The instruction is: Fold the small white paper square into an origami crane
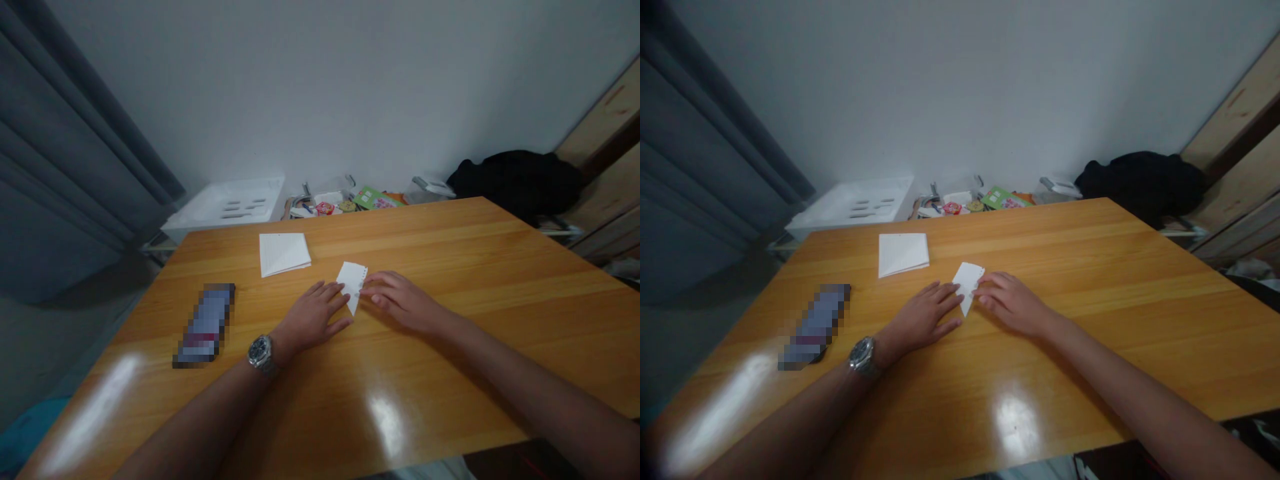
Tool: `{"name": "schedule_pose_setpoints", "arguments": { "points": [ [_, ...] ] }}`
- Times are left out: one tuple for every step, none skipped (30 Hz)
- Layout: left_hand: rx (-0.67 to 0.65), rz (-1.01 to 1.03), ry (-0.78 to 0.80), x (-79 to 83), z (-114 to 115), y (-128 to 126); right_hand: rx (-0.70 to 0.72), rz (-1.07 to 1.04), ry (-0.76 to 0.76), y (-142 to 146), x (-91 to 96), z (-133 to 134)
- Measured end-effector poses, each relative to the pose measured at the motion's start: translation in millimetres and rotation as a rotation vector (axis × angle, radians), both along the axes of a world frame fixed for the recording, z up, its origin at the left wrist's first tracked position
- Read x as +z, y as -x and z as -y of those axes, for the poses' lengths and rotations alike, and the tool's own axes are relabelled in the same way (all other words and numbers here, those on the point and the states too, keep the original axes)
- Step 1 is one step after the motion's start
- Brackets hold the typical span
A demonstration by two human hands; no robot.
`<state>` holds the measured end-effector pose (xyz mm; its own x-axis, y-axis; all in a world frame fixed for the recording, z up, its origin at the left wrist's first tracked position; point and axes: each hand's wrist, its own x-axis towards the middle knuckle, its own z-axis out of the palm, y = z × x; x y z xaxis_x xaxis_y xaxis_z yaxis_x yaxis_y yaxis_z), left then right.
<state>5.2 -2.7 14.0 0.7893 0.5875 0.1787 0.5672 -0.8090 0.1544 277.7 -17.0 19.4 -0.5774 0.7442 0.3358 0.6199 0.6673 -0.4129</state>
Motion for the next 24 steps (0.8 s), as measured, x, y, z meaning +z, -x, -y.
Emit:
{"name": "schedule_pose_setpoints", "arguments": {
  "points": [
    [-0.002,0.009,0.002,-0.4,-0.5,0.3,-0.004,0.018,0.004,-0.3,1.3,-3.1],
    [-0.005,0.017,0.006,-0.6,-1.0,0.5,-0.006,0.034,-0.001,-0.3,2.3,-6.3],
    [-0.009,0.025,0.009,-0.7,-1.5,0.7,-0.002,0.058,0.005,0.1,2.9,-9.4],
    [-0.013,0.032,0.012,-0.7,-2.1,0.8,-0.001,0.076,0.006,0.7,3.0,-12.5],
    [-0.016,0.039,0.014,-0.7,-2.6,0.8,0.000,0.079,0.000,1.5,2.5,-15.6],
    [-0.018,0.047,0.017,-0.5,-3.1,0.9,-0.002,0.082,-0.003,2.5,1.4,-18.4],
    [-0.021,0.055,0.021,-0.4,-3.6,0.9,0.001,0.083,-0.006,3.6,-0.2,-21.0],
    [-0.024,0.064,0.024,-0.3,-4.0,0.9,0.003,0.081,-0.007,4.8,-2.5,-23.3],
    [-0.024,0.072,0.028,-0.3,-4.4,0.9,0.006,0.079,-0.003,5.9,-5.2,-25.1],
    [-0.020,0.079,0.032,-0.4,-4.6,1.0,0.008,0.076,-0.004,6.8,-8.4,-26.4],
    [-0.011,0.084,0.035,-0.6,-4.8,1.1,0.007,0.078,-0.004,7.5,-11.8,-27.2],
    [0.001,0.087,0.036,-0.9,-5.0,1.1,0.010,0.084,0.002,7.9,-15.4,-27.6],
    [0.013,0.087,0.037,-1.1,-5.1,1.2,0.019,0.087,0.009,8.1,-18.9,-27.6],
    [0.025,0.085,0.037,-1.4,-5.1,1.1,0.035,0.092,0.020,8.1,-22.1,-27.2],
    [0.032,0.081,0.036,-1.5,-5.2,1.0,0.037,0.092,0.024,7.9,-25.1,-26.6],
    [0.035,0.077,0.033,-1.5,-5.2,0.9,0.037,0.090,0.024,7.7,-27.6,-25.8],
    [0.034,0.073,0.029,-1.4,-5.2,0.7,0.033,0.088,0.019,7.5,-29.6,-24.9],
    [0.031,0.069,0.024,-1.2,-5.3,0.6,0.029,0.083,0.011,7.4,-31.0,-24.1],
    [0.031,0.066,0.016,-0.9,-5.3,0.5,0.024,0.079,0.001,7.4,-31.9,-23.2],
    [0.033,0.061,0.009,-0.5,-5.5,0.5,0.019,0.075,-0.010,7.5,-32.3,-22.5],
    [0.038,0.056,0.001,-0.2,-5.7,0.6,0.014,0.072,-0.020,7.6,-32.1,-21.8],
    [0.045,0.053,-0.005,0.0,-6.1,0.7,0.011,0.068,-0.026,7.8,-31.5,-21.2],
    [0.053,0.051,-0.010,0.2,-6.5,0.8,0.010,0.065,-0.030,8.0,-30.7,-20.8],
    [0.059,0.050,-0.014,0.1,-7.1,0.9,0.011,0.063,-0.031,8.2,-29.7,-20.5]
  ]
}}
